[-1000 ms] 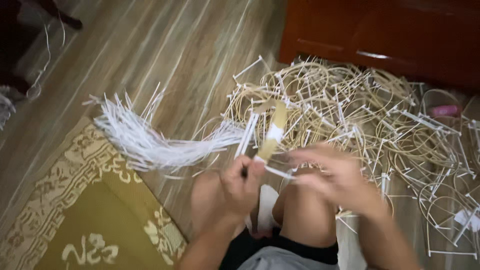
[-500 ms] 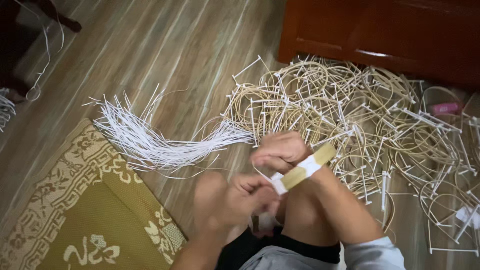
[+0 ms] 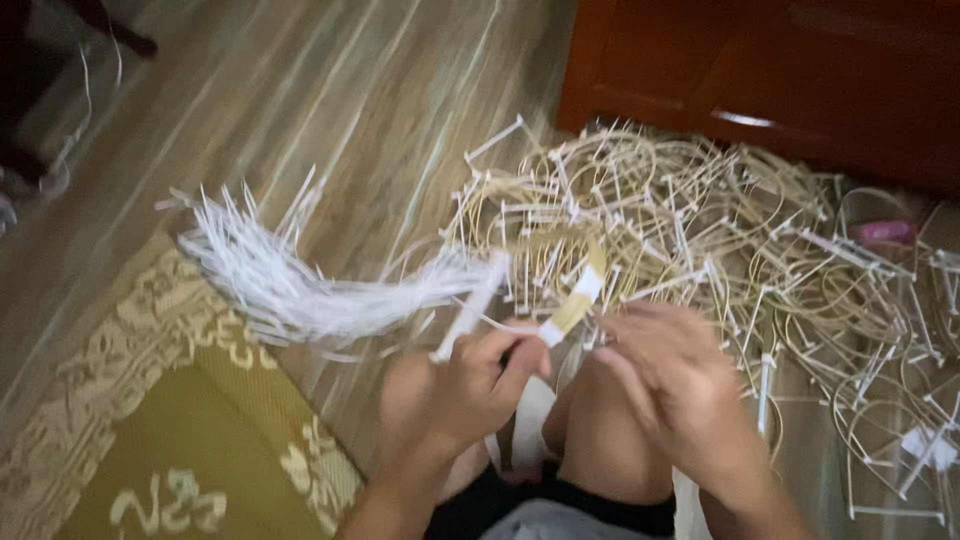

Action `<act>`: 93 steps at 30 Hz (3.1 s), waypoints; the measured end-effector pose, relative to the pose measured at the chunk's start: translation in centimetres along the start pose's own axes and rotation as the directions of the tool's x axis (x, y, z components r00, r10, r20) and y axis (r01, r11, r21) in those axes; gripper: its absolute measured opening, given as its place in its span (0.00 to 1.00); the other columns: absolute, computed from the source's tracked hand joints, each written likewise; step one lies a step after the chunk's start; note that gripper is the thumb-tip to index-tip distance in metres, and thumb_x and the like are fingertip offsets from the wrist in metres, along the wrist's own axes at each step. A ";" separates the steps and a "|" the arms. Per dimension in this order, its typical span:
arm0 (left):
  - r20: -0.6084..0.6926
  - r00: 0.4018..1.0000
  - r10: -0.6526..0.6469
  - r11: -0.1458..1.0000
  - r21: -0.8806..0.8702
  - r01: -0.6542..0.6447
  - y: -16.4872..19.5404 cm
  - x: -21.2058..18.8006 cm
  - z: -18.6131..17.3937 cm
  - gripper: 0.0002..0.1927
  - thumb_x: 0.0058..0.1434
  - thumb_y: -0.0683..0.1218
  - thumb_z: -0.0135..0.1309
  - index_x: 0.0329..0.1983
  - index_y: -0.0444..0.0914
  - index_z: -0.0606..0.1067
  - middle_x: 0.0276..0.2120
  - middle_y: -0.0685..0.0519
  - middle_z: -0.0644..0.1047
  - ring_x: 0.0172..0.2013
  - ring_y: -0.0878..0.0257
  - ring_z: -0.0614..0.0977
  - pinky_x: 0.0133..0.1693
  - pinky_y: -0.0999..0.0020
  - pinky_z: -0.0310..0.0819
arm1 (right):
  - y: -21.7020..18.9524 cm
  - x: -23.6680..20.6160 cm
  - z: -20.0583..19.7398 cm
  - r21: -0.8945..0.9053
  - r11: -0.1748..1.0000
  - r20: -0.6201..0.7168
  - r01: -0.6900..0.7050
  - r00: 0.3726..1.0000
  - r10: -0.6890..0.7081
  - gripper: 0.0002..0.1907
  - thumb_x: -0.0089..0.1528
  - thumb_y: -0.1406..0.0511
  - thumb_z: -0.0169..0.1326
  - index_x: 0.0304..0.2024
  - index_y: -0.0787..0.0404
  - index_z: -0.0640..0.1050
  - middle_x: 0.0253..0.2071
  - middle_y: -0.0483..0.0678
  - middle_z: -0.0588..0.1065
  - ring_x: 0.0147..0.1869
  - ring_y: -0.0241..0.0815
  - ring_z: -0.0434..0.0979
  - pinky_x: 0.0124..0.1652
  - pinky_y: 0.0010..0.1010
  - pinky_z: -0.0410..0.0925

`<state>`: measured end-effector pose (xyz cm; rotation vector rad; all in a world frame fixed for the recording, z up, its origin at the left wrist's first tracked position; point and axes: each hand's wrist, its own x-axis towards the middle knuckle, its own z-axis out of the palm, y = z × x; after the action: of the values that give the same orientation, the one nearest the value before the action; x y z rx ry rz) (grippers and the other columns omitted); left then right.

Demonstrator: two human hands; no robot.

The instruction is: The person sits on the floor and assembles a craft item by wrapping white plastic strips around a curved wooden frame. They use scissors to cut the strips to length and secure them with small white plastic fasteners. The person handles the frame and strips by hand, working on a single unit throughout the clip.

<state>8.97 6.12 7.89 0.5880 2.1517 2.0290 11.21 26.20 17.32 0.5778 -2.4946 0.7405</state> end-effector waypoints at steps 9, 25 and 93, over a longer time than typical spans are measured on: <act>-0.063 0.959 0.278 0.925 0.286 -0.249 0.3 0.9 1.3 0.11 0.69 0.44 0.52 0.49 0.34 0.77 0.35 0.47 0.81 0.34 0.58 0.85 0.35 0.67 0.77 | 1.8 -0.6 2.0 0.381 0.906 0.068 0.184 0.972 -0.226 0.11 0.58 0.67 0.65 0.43 0.62 0.84 0.38 0.48 0.81 0.48 0.45 0.79 0.53 0.36 0.73; -0.287 0.919 -0.272 0.796 -0.604 0.047 -2.5 -1.2 0.8 0.04 0.67 0.38 0.54 0.42 0.33 0.72 0.24 0.52 0.78 0.18 0.75 0.70 0.19 0.81 0.60 | 5.7 -1.4 5.4 0.279 0.899 0.019 0.337 0.934 -0.356 0.14 0.50 0.69 0.65 0.39 0.59 0.85 0.34 0.45 0.78 0.46 0.45 0.76 0.58 0.47 0.64; -0.035 0.981 0.191 0.918 0.361 -0.166 -0.2 -12.6 -1.6 0.14 0.58 0.50 0.61 0.44 0.41 0.78 0.44 0.56 0.78 0.43 0.56 0.76 0.47 0.60 0.68 | 8.5 -11.0 18.0 0.607 -0.068 0.791 -0.792 0.610 -0.040 0.12 0.61 0.71 0.59 0.46 0.73 0.82 0.30 0.48 0.81 0.15 0.22 0.61 0.14 0.16 0.52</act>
<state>19.88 0.08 5.68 0.7957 2.6228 1.7669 9.96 24.94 -5.33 0.3621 -2.1398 3.2297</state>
